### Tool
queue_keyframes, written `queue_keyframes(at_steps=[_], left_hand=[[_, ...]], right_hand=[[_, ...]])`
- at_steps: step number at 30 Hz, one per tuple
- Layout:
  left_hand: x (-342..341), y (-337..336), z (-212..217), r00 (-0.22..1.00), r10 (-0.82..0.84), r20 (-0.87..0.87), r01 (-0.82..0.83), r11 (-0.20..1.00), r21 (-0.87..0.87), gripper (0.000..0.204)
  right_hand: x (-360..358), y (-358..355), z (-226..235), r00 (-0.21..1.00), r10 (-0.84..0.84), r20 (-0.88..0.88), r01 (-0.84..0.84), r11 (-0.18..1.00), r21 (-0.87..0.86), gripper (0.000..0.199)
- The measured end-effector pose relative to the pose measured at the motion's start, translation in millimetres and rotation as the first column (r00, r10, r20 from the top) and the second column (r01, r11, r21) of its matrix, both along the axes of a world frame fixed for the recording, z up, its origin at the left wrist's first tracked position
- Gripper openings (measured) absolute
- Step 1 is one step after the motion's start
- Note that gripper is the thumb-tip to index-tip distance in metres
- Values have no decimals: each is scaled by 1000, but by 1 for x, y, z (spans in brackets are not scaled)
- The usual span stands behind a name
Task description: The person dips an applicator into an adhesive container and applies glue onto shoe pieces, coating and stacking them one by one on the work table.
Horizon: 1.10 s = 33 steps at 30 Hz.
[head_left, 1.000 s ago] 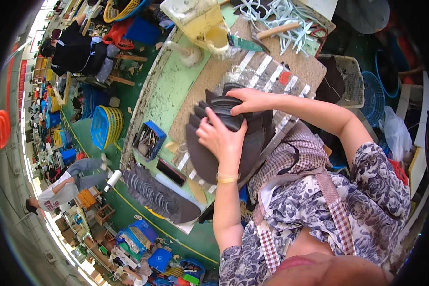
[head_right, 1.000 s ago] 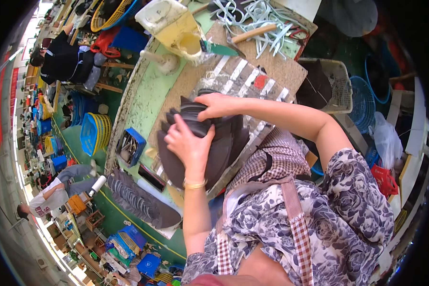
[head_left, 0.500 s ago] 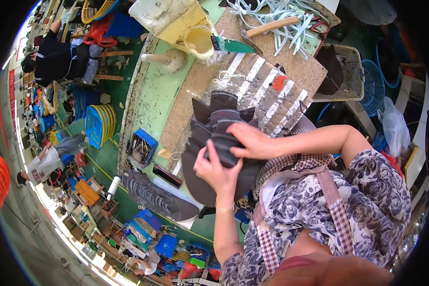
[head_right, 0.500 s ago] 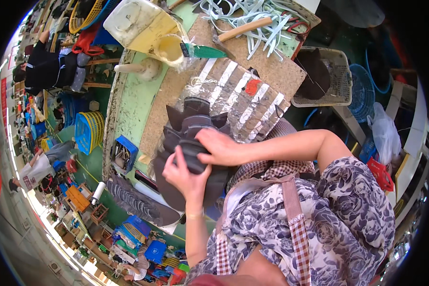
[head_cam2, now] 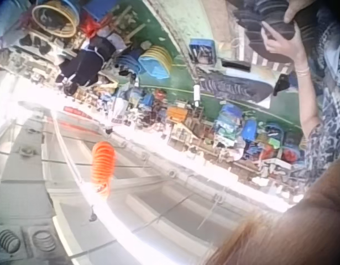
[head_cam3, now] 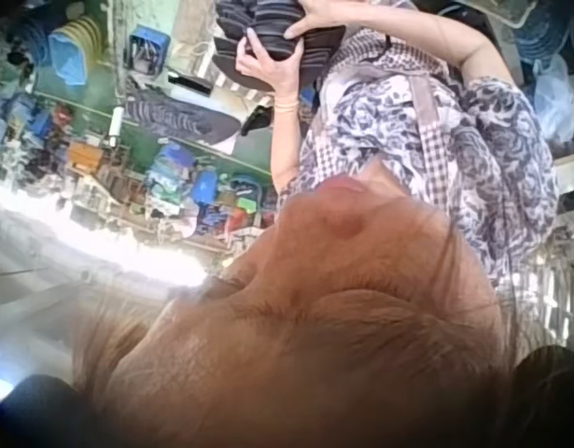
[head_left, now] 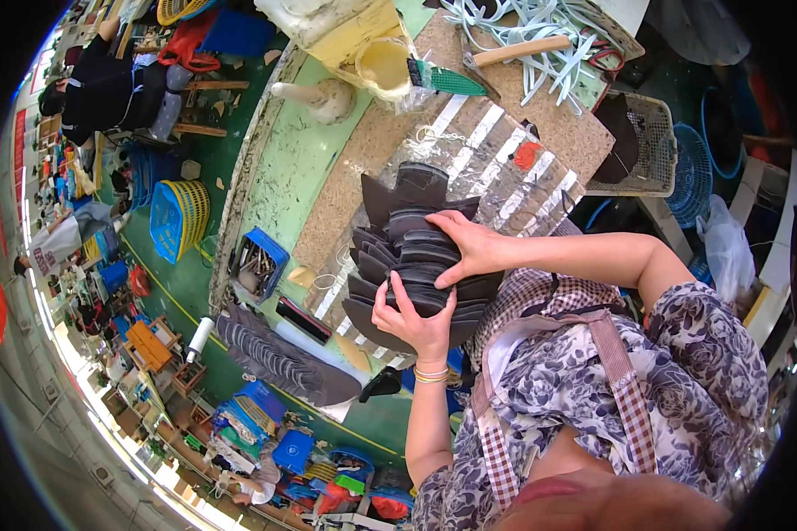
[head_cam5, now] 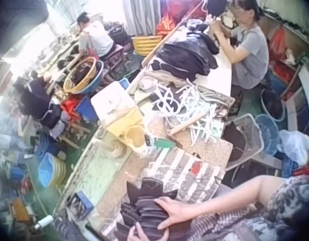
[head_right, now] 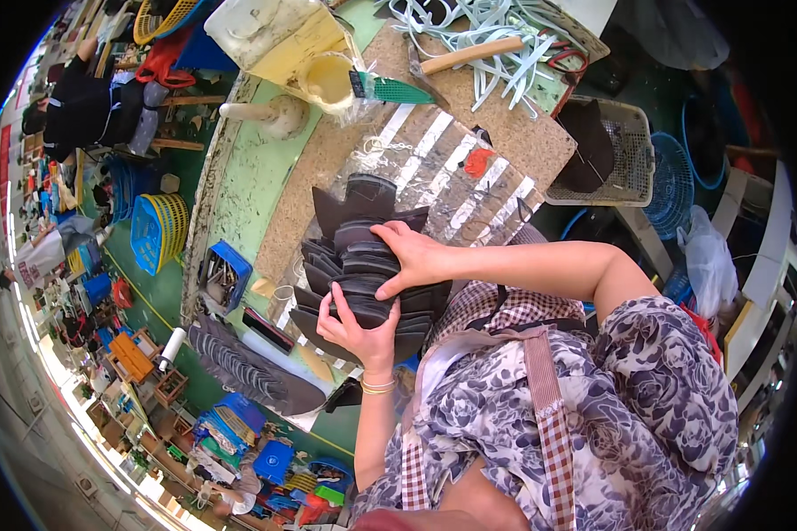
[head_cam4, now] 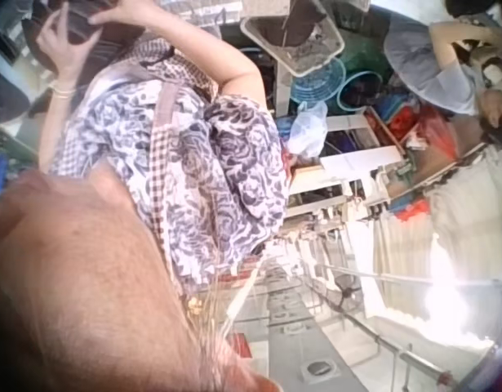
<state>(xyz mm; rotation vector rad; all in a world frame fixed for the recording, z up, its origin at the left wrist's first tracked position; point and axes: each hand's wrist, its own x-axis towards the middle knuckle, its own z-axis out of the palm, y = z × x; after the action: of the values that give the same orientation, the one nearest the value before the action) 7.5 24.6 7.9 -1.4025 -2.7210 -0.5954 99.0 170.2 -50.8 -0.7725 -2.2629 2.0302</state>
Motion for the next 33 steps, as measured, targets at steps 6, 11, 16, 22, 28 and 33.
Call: queue_keyframes(at_steps=[6, 11, 16, 22, 28, 33], left_hand=[[-3, -4, -5, 1000, 30, -1, -30, 999, 14, 84], [-3, -1, 4, 996, 87, -32, -84, 994, 74, 83], [-27, 62, 18, 996, 66, -58, -64, 997, 45, 81], [-20, 98, 9, 996, -20, 87, 23, 999, -43, 90], [-16, 58, 20, 995, 65, 71, -78, 977, 200, 67], [-32, 38, -5, 970, 188, 153, -193, 981, 17, 65]], right_hand=[[-7, 8, 22, 934, 155, 322, -152, 988, -35, 107], [-21, 11, 15, 994, 70, 86, -52, 980, -191, 103], [-38, 79, 37, 978, 131, 163, -100, 977, -189, 93], [-4, 125, 1, 643, -750, 155, 605, 373, -703, 43], [-11, 175, -36, 270, -800, 535, 385, -420, -822, 24], [-3, 158, 24, 502, -843, -194, 746, 536, -396, 19]])
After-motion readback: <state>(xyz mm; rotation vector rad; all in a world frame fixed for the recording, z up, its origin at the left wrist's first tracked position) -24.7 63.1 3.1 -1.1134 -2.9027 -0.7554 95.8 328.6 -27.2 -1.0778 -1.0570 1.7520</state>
